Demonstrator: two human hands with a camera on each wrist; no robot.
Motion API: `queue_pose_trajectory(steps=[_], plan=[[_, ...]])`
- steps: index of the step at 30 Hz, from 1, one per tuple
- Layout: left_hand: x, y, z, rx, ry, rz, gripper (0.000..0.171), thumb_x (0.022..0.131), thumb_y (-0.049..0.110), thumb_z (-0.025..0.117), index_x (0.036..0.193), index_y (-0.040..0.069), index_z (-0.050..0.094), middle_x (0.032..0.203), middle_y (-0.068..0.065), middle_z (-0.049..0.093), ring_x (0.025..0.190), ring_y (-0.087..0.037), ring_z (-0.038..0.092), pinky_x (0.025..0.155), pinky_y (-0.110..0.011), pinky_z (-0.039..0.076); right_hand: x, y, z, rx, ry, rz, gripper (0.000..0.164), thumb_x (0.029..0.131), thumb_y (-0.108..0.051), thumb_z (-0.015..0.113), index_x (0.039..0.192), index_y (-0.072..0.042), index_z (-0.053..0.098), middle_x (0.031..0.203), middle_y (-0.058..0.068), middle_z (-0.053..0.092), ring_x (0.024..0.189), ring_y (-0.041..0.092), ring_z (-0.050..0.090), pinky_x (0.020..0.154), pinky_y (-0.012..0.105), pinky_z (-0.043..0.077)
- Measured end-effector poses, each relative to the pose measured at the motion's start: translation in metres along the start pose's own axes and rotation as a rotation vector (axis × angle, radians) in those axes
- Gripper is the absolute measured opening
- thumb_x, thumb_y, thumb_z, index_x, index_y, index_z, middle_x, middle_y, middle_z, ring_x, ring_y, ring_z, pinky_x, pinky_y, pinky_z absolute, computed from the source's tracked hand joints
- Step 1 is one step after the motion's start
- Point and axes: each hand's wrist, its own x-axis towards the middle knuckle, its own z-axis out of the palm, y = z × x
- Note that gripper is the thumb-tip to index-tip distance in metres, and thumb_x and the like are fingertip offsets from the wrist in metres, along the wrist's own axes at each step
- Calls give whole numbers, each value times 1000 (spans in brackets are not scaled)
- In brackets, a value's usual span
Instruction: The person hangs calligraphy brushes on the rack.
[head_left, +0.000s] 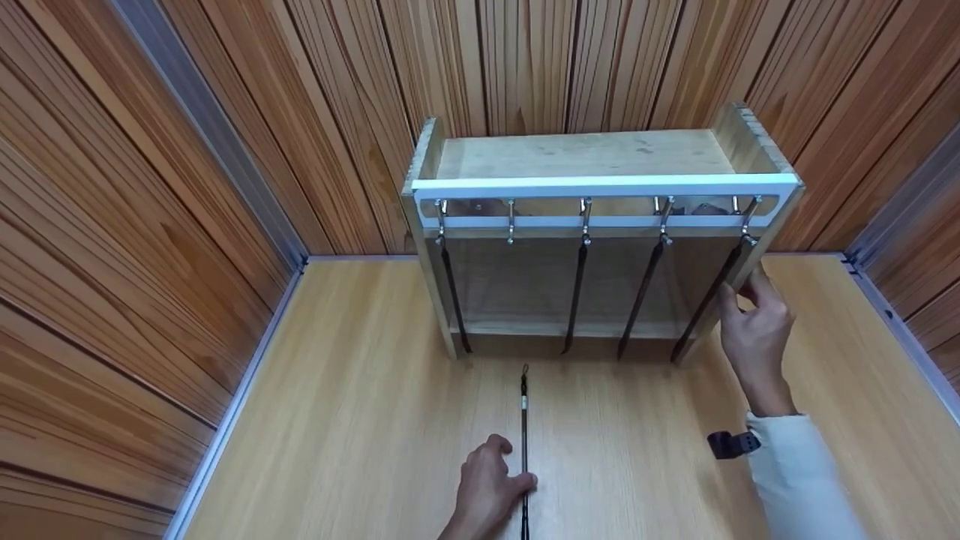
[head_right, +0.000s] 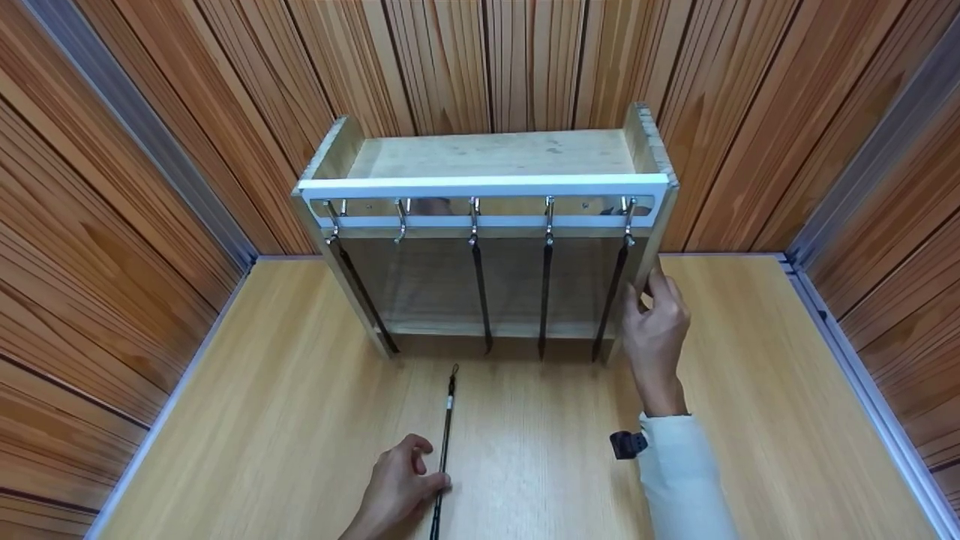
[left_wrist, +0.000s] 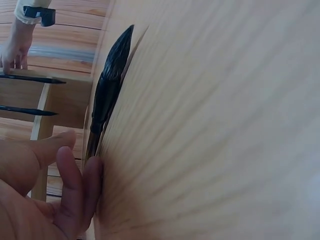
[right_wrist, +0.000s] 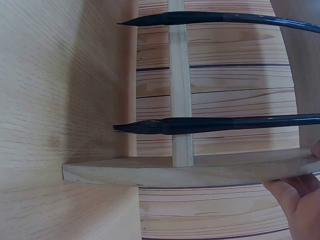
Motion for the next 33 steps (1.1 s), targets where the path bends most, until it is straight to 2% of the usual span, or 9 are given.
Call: queue_pose_trajectory(steps=[3, 12, 17, 20, 23, 25, 30, 33], plan=[[-1, 3, 4, -15, -1, -1, 43, 70, 15, 91, 103, 8, 65, 74, 1, 53, 65, -14, 51, 55, -28, 42, 0, 0, 0, -2, 2, 5, 42, 99, -8, 61, 140, -16, 60, 122, 12, 67, 105, 7, 63, 94, 24, 50], [0, 5, 16, -3, 34, 73, 36, 69, 3, 88, 97, 6, 67, 65, 3, 55, 54, -9, 51, 45, -20, 39, 0, 0, 0, -3, 8, -4, 38, 99, -6, 62, 136, -11, 63, 119, 13, 68, 104, 4, 62, 93, 22, 50], [0, 5, 17, 11, 46, 106, 29, 71, -5, 81, 93, 4, 66, 60, 2, 56, 48, -7, 49, 41, -18, 34, 1, 1, 1, 3, 25, -42, 33, 96, 0, 63, 128, -4, 67, 110, 13, 70, 98, 7, 64, 85, 13, 49], [-2, 4, 17, -3, 41, 124, 26, 71, -9, 77, 90, 4, 64, 56, 3, 53, 44, -8, 49, 39, -19, 34, 1, 1, 2, 13, 33, -76, 30, 94, 4, 62, 123, 1, 68, 106, 15, 70, 93, 1, 62, 79, 8, 46], [-2, 3, 15, -6, 37, 137, 26, 69, -11, 75, 88, 3, 64, 58, 2, 55, 47, -9, 51, 41, -21, 38, 1, 0, 2, 16, 28, -79, 31, 94, 4, 62, 125, 0, 67, 109, 16, 70, 93, -8, 57, 80, 8, 46], [-2, 3, 14, -1, 32, 141, 25, 69, -11, 74, 87, 2, 64, 61, 1, 56, 50, -10, 53, 43, -22, 41, 1, 0, 2, 14, 24, -72, 32, 95, 3, 62, 126, 0, 67, 111, 16, 70, 94, -8, 57, 81, 8, 47], [-3, 3, 11, -8, 5, 124, 24, 69, -9, 75, 86, 4, 64, 59, 2, 54, 51, -11, 52, 45, -23, 41, 1, -1, 1, -1, 20, -46, 33, 96, 0, 63, 128, -2, 66, 112, 14, 70, 96, 2, 62, 83, 11, 48], [-4, 4, 9, -30, -26, 107, 23, 70, -7, 75, 85, 5, 64, 59, 3, 54, 51, -10, 52, 45, -22, 40, 1, -1, 1, 2, 24, -51, 32, 96, 1, 63, 127, -2, 67, 111, 13, 71, 95, -1, 60, 83, 11, 48]])
